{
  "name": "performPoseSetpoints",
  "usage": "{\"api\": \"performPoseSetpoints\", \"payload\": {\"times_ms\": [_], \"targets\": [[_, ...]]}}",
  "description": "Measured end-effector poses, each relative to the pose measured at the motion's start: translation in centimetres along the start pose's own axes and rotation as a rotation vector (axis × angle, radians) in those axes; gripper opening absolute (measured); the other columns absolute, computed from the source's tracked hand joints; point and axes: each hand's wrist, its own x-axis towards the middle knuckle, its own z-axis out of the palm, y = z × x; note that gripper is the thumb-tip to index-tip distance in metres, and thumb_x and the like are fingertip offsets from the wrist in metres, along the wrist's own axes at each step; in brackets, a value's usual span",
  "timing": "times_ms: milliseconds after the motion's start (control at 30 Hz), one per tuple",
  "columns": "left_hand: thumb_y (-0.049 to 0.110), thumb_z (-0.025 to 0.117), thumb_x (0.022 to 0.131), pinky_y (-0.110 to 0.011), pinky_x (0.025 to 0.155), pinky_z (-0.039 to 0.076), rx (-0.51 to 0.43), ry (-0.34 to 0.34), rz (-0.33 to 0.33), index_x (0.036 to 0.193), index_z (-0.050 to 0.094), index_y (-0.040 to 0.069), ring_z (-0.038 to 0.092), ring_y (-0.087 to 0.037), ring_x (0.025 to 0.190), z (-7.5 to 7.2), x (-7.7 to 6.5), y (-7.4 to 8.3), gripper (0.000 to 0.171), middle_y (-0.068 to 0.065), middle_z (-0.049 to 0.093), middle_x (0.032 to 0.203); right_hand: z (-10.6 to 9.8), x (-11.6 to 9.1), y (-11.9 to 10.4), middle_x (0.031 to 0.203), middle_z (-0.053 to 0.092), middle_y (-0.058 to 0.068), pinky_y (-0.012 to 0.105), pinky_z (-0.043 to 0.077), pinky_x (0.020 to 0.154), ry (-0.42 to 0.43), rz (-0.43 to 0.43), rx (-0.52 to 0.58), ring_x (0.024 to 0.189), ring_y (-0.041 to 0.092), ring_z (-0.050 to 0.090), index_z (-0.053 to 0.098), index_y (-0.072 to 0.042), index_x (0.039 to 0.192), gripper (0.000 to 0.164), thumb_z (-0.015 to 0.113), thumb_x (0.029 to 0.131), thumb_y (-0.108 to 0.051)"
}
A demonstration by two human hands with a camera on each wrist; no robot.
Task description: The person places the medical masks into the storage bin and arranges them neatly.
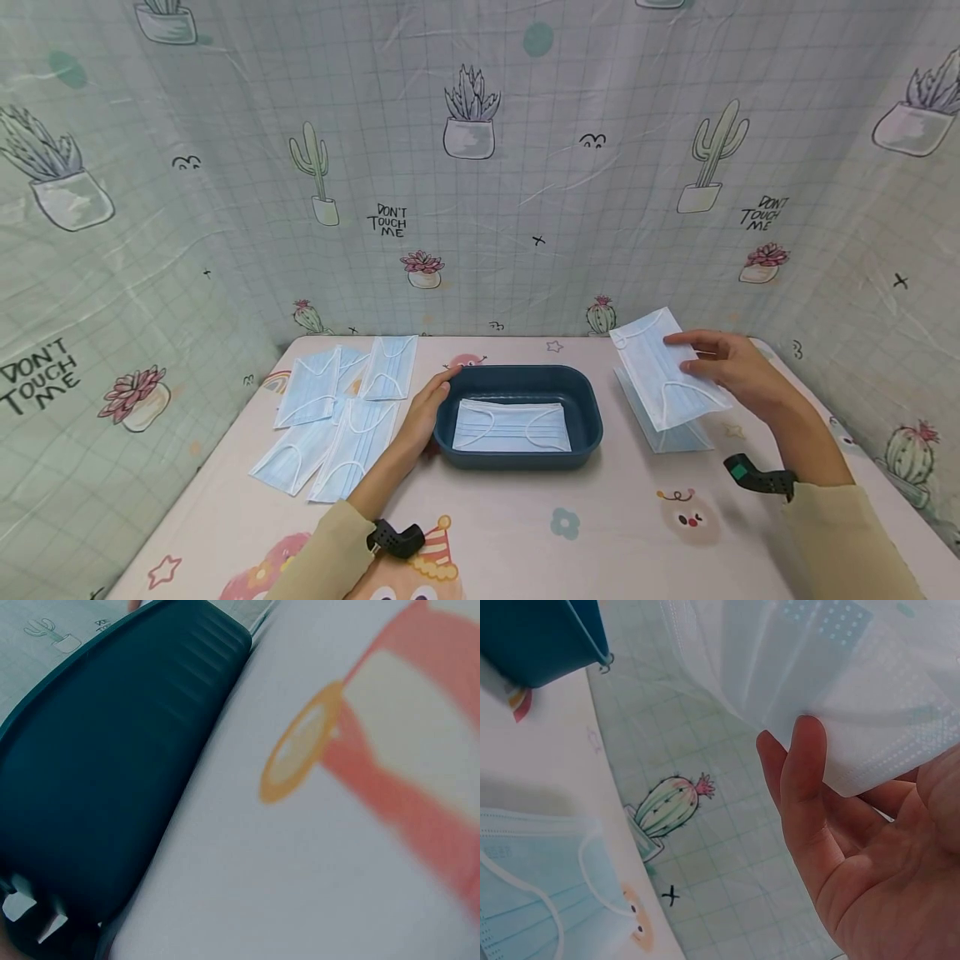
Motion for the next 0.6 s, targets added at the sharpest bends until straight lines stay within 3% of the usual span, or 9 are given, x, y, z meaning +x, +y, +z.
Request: {"api": "performPoseSetpoints", "payload": {"times_ms": [100, 167, 600], "targets": [[0.025, 0.038, 0.113, -0.056, 0.130, 0.017, 0.001, 0.002, 0.004, 0.154, 0.049, 0.016, 0.028, -0.030, 0.159, 0.0, 0.0, -0.1, 0.044, -0.006, 0.045, 0.163, 0.2, 0.0, -0.2, 0.158, 0.041, 0.023, 0.017, 0.056, 0.084, -0.003, 0.005, -0.013, 0.110, -0.005, 0.053, 0.054, 0.000, 0.146, 0.050, 0.067, 0.101, -0.018], [0.025, 0.038, 0.113, -0.056, 0.130, 0.016, -0.002, 0.003, 0.004, 0.154, 0.050, 0.017, 0.027, -0.030, 0.159, 0.0, 0.1, -0.1, 0.044, -0.005, 0.045, 0.163, 0.3, 0.1, -0.4, 0.161, 0.036, 0.027, 0.016, 0.055, 0.085, -0.007, 0.014, -0.018, 0.112, -0.006, 0.052, 0.053, 0.000, 0.147, 0.051, 0.066, 0.101, -0.019], [0.025, 0.038, 0.113, -0.055, 0.131, 0.016, -0.020, -0.006, 0.012, 0.154, 0.050, 0.017, 0.028, -0.029, 0.159, -0.1, 0.1, -0.2, 0.044, -0.005, 0.045, 0.163, 1.4, 0.3, -1.6, 0.160, 0.041, 0.024, 0.015, 0.053, 0.086, -0.019, 0.020, -0.039, 0.112, 0.000, 0.053, 0.052, 0.000, 0.147, 0.051, 0.066, 0.102, -0.017]]}}
